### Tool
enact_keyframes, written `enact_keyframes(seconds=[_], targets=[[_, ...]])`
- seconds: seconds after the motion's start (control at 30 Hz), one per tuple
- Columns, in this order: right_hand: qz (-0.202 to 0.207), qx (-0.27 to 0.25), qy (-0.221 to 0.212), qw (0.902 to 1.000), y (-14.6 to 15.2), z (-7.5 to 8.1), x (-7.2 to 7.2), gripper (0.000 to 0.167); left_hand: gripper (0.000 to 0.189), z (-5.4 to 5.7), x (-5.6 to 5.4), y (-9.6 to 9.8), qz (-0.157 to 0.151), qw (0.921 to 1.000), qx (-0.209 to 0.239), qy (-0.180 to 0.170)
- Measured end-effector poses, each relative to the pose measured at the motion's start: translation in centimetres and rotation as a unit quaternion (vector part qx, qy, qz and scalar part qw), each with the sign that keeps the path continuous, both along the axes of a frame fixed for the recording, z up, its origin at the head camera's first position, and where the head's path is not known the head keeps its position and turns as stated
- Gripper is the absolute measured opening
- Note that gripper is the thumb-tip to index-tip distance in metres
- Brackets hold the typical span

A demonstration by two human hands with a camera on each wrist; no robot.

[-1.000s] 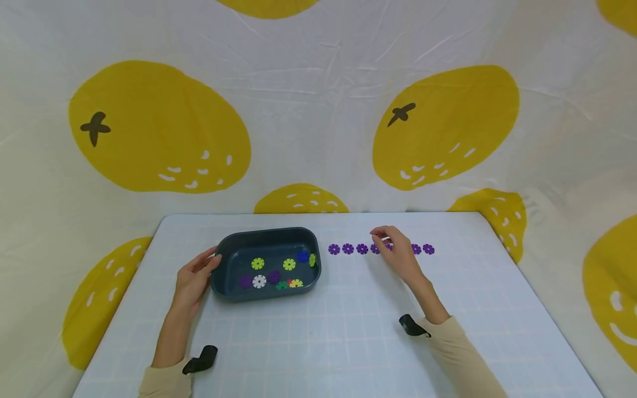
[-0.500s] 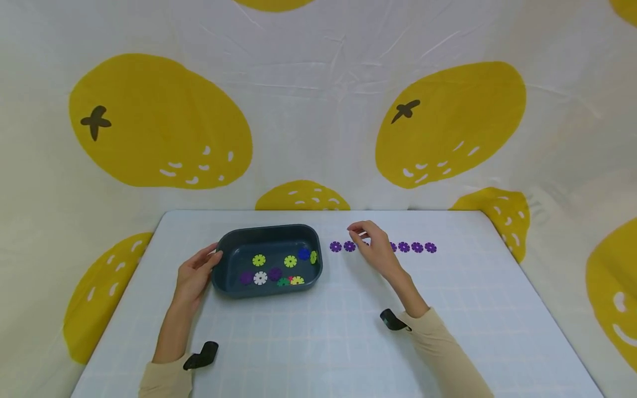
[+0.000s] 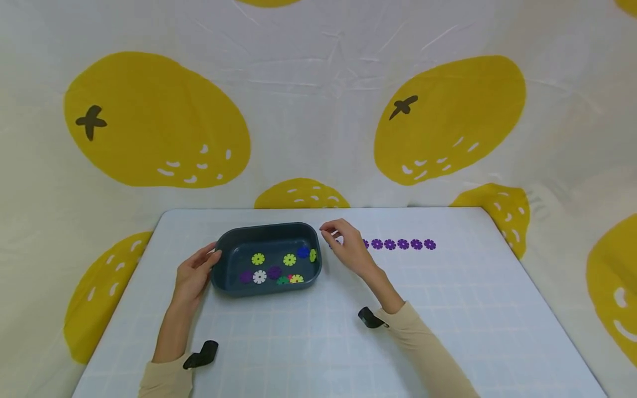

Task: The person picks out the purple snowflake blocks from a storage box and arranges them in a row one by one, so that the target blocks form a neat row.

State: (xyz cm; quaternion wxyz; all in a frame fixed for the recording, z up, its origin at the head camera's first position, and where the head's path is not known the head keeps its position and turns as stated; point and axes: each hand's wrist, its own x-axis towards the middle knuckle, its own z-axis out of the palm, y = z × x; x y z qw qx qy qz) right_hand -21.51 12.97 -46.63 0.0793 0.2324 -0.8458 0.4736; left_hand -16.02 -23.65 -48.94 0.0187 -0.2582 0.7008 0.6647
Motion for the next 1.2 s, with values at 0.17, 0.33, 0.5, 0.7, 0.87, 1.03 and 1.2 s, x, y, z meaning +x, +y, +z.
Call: enact_keyframes(seconds=[0.17, 0.33, 0.5, 0.7, 0.87, 1.03, 1.2], targets=[[0.026, -0.013, 0.007, 0.9995, -1.5, 0.0, 0.1, 0.016, 0.064, -0.1, 0.1, -0.1, 0.0, 1.0, 0.009, -0.001], [0.056, -0.014, 0.026, 0.998, -2.9, -0.4, 0.3, 0.015, 0.063, -0.2, 0.1, 0.0, 0.0, 0.9997, 0.022, 0.006], [0.084, -0.004, 0.04, 0.9957, -4.2, -0.9, 0.5, 0.015, 0.064, -0.3, 0.0, 0.1, 0.0, 0.9997, 0.026, 0.006], [0.123, 0.025, 0.022, 0.9919, -5.7, -1.0, 0.8, 0.02, 0.064, -0.1, 0.0, 0.1, 0.0, 0.9999, 0.016, 0.004], [0.14, 0.064, 0.01, 0.9881, -6.7, -1.0, 1.2, 0.023, 0.065, -0.1, 0.1, -0.1, 0.001, 0.9998, 0.018, 0.005], [0.159, 0.083, 0.005, 0.9837, -7.7, -1.1, 1.3, 0.023, 0.065, -0.2, 0.2, -0.2, 0.0, 0.9996, 0.026, 0.01], [0.157, 0.134, -0.001, 0.9784, -8.5, -1.4, 1.5, 0.024, 0.065, 0.0, 0.3, -0.2, -0.003, 0.9994, 0.032, 0.015]])
